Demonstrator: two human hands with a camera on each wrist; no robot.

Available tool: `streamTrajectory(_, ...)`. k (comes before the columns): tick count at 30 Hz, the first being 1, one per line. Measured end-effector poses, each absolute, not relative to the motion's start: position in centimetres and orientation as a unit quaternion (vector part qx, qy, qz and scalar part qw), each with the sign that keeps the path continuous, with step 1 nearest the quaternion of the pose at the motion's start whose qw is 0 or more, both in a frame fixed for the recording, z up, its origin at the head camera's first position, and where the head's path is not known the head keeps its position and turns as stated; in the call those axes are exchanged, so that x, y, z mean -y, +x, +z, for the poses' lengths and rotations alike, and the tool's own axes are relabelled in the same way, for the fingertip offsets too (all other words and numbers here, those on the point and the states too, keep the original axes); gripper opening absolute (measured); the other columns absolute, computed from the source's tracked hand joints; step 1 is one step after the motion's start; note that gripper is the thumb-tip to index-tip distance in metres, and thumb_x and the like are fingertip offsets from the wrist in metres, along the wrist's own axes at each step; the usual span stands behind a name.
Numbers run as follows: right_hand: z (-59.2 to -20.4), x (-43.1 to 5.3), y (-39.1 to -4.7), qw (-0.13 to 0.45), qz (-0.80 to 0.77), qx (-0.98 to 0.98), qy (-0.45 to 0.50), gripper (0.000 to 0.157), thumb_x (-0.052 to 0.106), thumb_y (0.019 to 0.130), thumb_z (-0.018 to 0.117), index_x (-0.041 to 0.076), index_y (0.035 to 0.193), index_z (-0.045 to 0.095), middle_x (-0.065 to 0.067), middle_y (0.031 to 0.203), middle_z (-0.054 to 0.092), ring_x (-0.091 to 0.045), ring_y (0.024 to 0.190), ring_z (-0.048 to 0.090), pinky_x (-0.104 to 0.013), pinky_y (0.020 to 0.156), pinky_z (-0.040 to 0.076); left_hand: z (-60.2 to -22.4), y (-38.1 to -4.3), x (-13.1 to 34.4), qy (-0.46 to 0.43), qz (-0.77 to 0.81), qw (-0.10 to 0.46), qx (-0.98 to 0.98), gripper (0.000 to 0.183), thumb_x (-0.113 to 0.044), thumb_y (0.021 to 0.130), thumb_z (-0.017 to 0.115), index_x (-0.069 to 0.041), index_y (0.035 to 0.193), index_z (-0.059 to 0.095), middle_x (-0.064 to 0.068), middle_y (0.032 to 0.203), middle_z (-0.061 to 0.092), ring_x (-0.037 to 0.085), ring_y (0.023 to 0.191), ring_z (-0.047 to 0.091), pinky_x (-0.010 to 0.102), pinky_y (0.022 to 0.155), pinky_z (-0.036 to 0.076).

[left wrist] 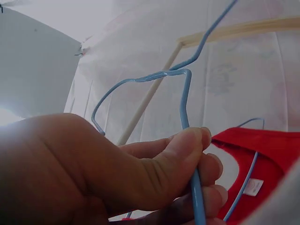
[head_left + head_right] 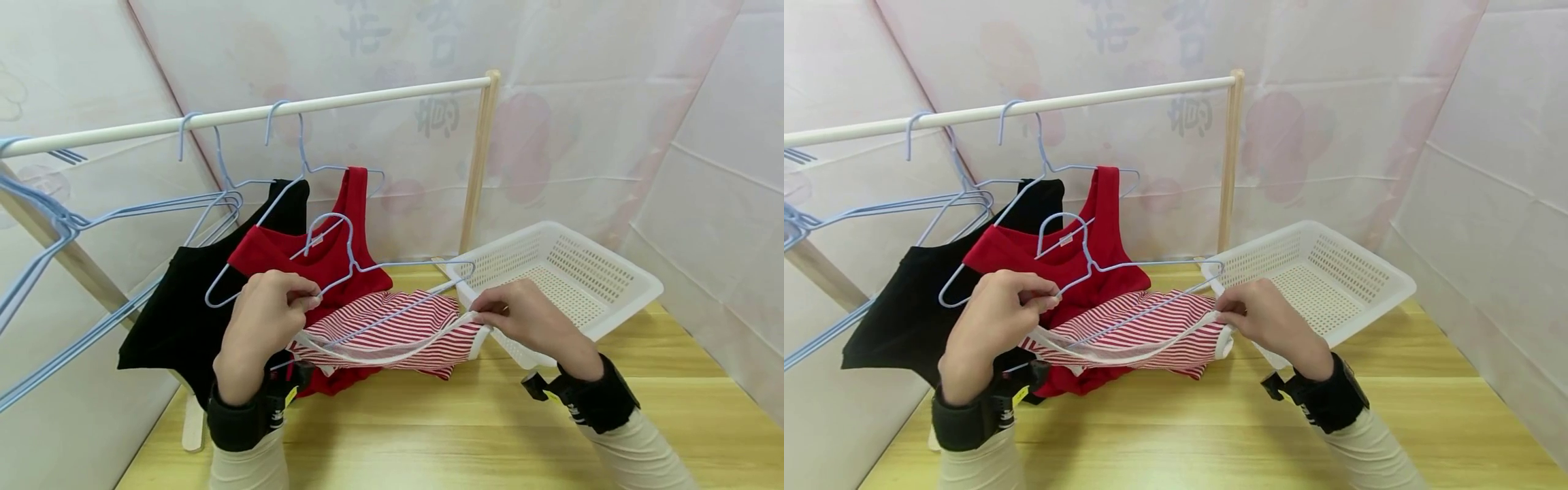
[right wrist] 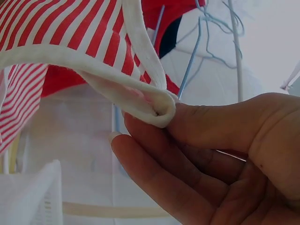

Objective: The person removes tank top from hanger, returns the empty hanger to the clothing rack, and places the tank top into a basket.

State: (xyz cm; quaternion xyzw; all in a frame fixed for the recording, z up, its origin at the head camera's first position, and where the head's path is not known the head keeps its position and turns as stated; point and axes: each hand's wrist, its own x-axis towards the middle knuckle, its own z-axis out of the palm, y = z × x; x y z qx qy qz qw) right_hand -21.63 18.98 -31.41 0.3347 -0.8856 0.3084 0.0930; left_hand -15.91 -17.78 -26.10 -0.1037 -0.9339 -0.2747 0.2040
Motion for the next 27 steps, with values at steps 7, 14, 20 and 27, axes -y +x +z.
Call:
streamTrajectory(7, -32.4, -17.7, -21.8, 0.074, 0.298, 0.879, 0.364, 0.009, -0.001, 0.087, 0.078, 0.007, 0.091, 0.08, 0.0, 0.083, 0.077, -0.002, 0.073, 0.069, -0.02, 0.065, 0.058, -26.7, -16.5, 15.9, -0.116, -0.245, 0.22, 0.937, 0.012, -0.003, 0.086, 0.076, -0.009, 0.094, 0.084, 0.01, 0.093, 0.081, 0.028, 0.084, 0.07, 0.043, 0.067, 0.058)
streamTrajectory(14, -32.8, -17.1, -22.0, 0.076, 0.288, 0.873, 0.385, 0.011, -0.003, 0.086, 0.078, 0.008, 0.087, 0.079, 0.001, 0.081, 0.076, 0.0, 0.072, 0.067, -0.02, 0.064, 0.057, -27.4, -17.0, 13.8, -0.118, -0.23, 0.216, 0.941, 0.014, -0.002, 0.085, 0.077, -0.009, 0.095, 0.084, 0.009, 0.092, 0.08, 0.027, 0.08, 0.069, 0.041, 0.062, 0.06)
streamTrajectory(20, -33.0, -16.8, -22.0, 0.079, 0.286, 0.864, 0.407, 0.011, -0.003, 0.087, 0.078, 0.008, 0.087, 0.078, -0.001, 0.082, 0.076, -0.003, 0.072, 0.069, -0.02, 0.065, 0.057, -28.0, -17.3, 12.3, -0.111, -0.223, 0.206, 0.946, 0.015, -0.004, 0.084, 0.08, -0.009, 0.097, 0.084, 0.009, 0.091, 0.08, 0.025, 0.079, 0.069, 0.036, 0.059, 0.058)
streamTrajectory(27, -33.2, -16.5, -21.9, 0.071, 0.281, 0.865, 0.41, 0.009, -0.002, 0.087, 0.078, 0.007, 0.088, 0.079, -0.001, 0.082, 0.077, -0.004, 0.072, 0.07, -0.019, 0.064, 0.057, -28.3, -17.6, 11.1, -0.107, -0.218, 0.206, 0.948, 0.017, -0.005, 0.083, 0.082, -0.009, 0.099, 0.084, 0.009, 0.091, 0.08, 0.026, 0.079, 0.069, 0.036, 0.06, 0.058)
